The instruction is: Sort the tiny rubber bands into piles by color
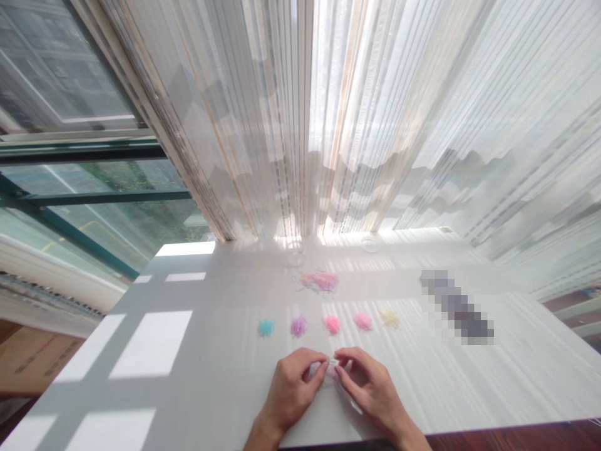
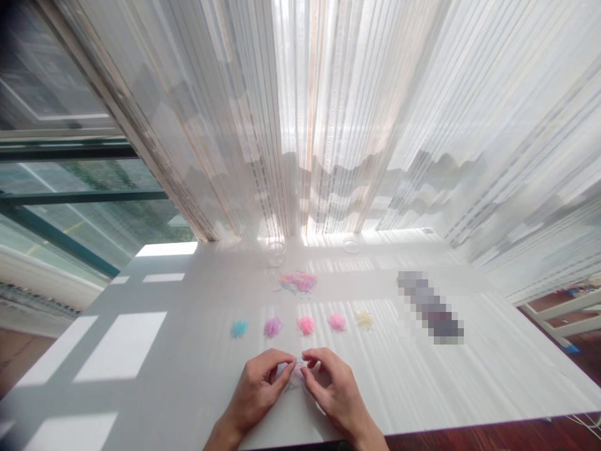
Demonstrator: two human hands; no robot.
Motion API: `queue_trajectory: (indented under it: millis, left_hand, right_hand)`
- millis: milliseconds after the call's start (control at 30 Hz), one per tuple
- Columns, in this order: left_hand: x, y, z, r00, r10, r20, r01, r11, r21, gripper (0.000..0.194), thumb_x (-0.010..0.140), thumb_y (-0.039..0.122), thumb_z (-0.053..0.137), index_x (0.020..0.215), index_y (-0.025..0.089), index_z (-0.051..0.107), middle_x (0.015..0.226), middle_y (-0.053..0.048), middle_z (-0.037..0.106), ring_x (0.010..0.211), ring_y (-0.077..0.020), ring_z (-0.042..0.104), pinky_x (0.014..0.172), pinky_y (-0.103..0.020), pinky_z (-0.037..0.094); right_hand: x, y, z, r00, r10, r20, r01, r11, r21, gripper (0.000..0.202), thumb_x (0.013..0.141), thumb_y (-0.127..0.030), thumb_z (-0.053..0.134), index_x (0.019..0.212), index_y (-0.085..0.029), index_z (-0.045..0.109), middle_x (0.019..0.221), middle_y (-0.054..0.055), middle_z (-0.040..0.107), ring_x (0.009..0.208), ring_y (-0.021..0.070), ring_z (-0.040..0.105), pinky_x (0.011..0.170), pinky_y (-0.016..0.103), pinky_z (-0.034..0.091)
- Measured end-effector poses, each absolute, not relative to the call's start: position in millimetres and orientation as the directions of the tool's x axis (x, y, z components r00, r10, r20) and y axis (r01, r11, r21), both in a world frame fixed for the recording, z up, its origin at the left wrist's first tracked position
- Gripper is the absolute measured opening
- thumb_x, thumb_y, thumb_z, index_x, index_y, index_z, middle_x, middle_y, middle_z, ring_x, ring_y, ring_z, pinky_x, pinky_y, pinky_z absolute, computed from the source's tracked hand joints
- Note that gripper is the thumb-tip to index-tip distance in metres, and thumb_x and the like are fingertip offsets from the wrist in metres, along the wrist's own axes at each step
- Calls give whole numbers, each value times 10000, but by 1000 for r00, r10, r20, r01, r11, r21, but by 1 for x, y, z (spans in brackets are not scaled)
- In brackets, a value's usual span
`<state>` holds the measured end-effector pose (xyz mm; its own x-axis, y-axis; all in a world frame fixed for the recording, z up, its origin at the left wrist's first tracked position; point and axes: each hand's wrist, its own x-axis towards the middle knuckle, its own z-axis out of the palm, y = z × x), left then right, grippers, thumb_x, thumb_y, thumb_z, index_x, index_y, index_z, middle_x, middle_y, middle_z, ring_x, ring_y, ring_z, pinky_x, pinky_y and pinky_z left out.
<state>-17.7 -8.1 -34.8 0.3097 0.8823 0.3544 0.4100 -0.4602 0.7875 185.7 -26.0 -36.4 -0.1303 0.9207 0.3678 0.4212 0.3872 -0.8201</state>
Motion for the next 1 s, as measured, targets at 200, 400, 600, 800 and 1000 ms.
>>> queue_trajectory:
  millis: [200,400,600,800,1000]
  left_hand:
    - [-16,-9,-35,306,886,348,405,-452,795,125,984,247,636,1014,227,755,867,-16,771,607,-109,597,574,-199,483]
    - [-15,-8,-32,312,883,350,394,-456,798,117,978,240,644,999,220,757,858,-12,772,600,-105,593,580,-197,483]
    - [-16,-8,-31,323,873,366,380,-474,794,117,972,240,654,998,220,766,854,-16,776,580,-104,576,578,-201,482]
    - [-16,-7,-30,328,874,358,389,-470,792,129,964,245,658,993,208,778,827,-23,772,562,-105,562,576,-203,488]
    - [-16,-8,-33,319,894,315,385,-426,819,163,960,273,662,1016,207,800,846,-40,792,620,-123,624,634,-213,528]
  right_hand:
    - [186,-25,-36,-148,911,384,420,410,-810,148,951,-244,660,1088,-236,716,888,32,778,736,154,734,678,221,593]
    - [187,-24,-34,-159,904,397,398,427,-812,159,946,-222,660,1095,-235,713,858,23,769,717,143,721,661,213,587]
    - [187,-23,-35,-159,902,402,381,431,-818,202,938,-222,669,1134,-237,714,917,34,781,748,149,733,688,220,599]
    - [187,-23,-32,-152,906,394,388,421,-820,115,940,-239,661,1025,-228,738,842,27,773,701,146,724,655,211,592]
    - [187,-23,-31,-136,911,388,395,409,-823,132,961,-287,635,985,-224,748,824,33,765,678,147,710,629,212,584]
